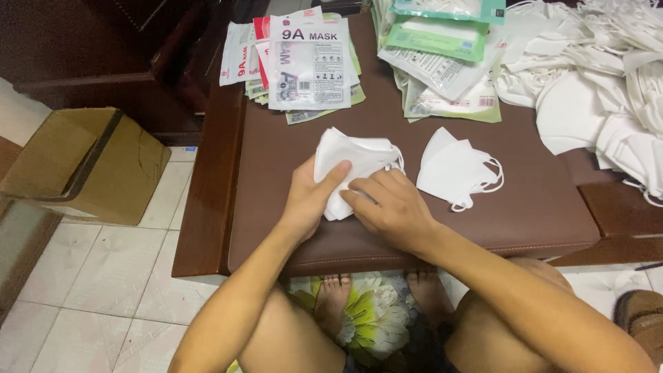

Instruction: The person is manually folding white face masks and either stacking them or inserting them into individual plastic packaging bags on a low table.

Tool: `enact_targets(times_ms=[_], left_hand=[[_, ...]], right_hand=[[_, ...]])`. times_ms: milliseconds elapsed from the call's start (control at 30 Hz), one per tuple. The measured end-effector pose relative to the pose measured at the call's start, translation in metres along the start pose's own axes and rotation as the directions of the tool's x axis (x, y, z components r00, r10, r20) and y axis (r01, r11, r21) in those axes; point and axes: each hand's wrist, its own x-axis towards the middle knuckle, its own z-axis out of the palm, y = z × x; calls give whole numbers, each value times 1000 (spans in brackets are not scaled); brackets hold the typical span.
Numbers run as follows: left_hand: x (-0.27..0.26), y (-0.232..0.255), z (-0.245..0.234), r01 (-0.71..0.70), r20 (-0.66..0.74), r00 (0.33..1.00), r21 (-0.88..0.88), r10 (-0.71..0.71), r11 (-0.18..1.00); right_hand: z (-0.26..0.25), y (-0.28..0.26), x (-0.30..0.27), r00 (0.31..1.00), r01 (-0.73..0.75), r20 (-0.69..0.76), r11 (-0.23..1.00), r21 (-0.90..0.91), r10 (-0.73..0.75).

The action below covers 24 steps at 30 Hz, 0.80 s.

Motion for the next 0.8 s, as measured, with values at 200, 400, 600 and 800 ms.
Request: enact_targets(times_ms=[200,400,600,800], left_hand=[[3,-4,-9,-6,-64,998,185,18,983],[5,-11,-6,-58,-3,998,294,62,954],[7,-17,-7,-49,-22,998,333,59,942],[8,-22,-8,-49,-30,998,350,63,935]], right_hand=[[-18,14,-6,995,-94,40,978,187,88],[-29,36,0,915,-403,46,896,185,402],[-24,41,-7,829,-559,157,806,195,537],[-29,42,-5,767,-627,301,763,159,567]])
